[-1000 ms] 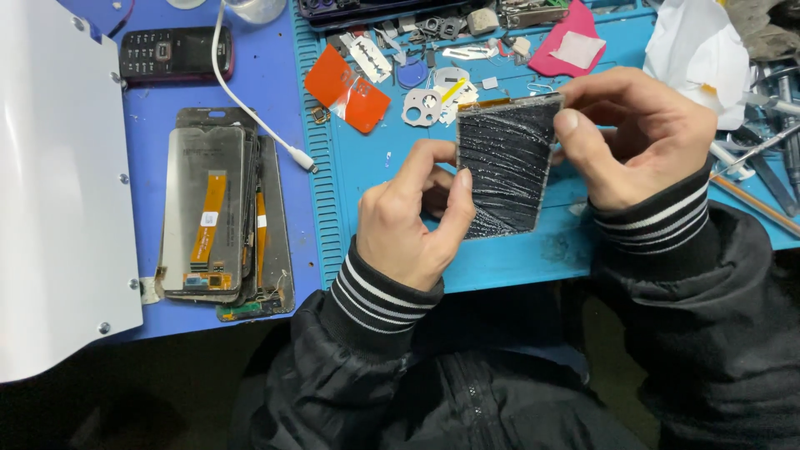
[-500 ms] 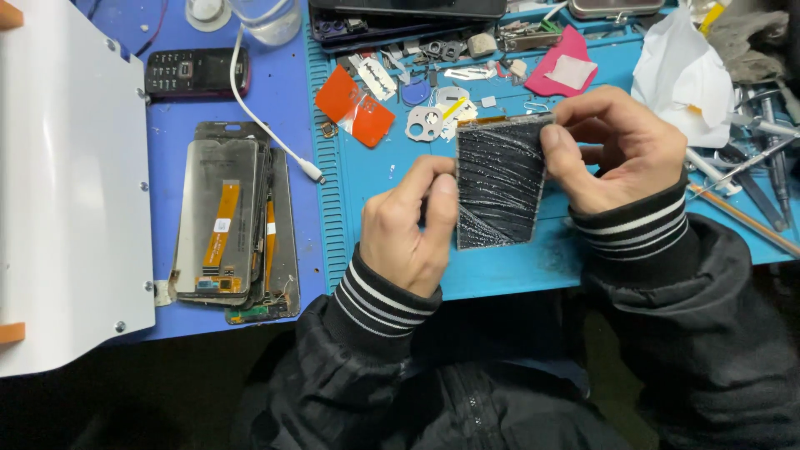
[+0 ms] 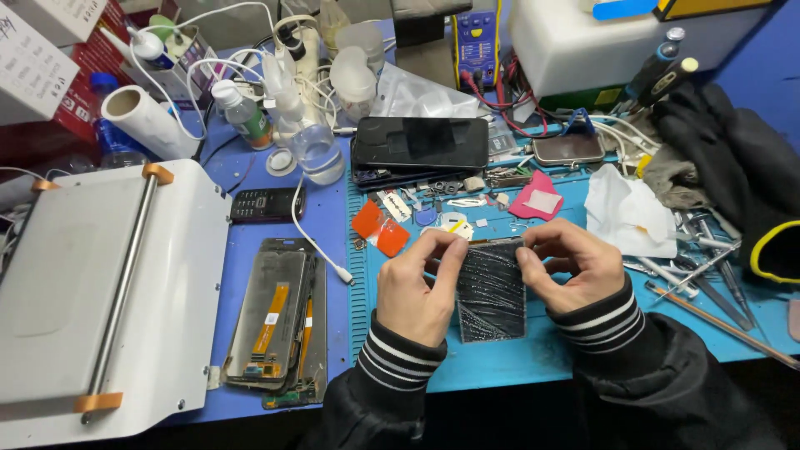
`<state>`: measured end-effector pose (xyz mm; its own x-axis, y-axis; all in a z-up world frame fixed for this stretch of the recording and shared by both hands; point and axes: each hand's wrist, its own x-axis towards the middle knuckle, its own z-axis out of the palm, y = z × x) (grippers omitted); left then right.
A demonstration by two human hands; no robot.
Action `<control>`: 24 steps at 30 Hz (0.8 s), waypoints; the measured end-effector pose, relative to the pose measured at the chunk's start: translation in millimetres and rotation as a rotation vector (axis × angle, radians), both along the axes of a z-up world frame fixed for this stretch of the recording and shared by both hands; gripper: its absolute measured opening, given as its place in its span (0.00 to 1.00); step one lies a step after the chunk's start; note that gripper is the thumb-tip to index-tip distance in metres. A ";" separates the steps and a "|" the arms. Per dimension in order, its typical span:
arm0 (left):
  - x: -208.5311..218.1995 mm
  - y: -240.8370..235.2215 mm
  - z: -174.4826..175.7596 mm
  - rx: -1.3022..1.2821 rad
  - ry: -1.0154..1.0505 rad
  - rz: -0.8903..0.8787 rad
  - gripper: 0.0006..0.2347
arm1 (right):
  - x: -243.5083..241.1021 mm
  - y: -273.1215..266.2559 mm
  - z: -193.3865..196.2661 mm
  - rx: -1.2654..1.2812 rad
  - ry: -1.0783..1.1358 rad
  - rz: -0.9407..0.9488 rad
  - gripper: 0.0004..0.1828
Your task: Inspecting and preparing a cracked smartphone screen and its ribbon cable for repair.
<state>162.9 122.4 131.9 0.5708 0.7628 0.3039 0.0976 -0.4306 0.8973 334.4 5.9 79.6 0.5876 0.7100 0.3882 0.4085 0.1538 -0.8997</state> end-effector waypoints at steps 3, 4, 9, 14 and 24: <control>0.2 0.9 -7.1 -0.035 -0.051 -0.028 0.08 | -0.4 0.3 0.9 0.008 -0.008 0.010 0.03; -0.4 1.5 -9.0 -0.036 -0.050 -0.029 0.08 | -0.6 0.7 1.4 0.007 -0.008 0.008 0.03; -1.2 1.8 -9.1 -0.081 -0.089 -0.068 0.08 | -0.7 1.9 2.8 0.021 -0.028 0.007 0.03; -3.4 0.1 -5.7 -0.100 -0.119 -0.050 0.09 | -1.0 0.2 3.5 0.012 -0.035 0.012 0.03; -2.2 0.6 -6.6 0.042 -0.149 -0.026 0.06 | -1.8 1.0 6.5 0.033 -0.052 0.015 0.04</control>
<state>160.7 123.0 125.3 0.5365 0.7331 0.4179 -0.0470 -0.4685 0.8822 332.6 6.9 86.0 0.5554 0.7046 0.4417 0.4522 0.1898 -0.8715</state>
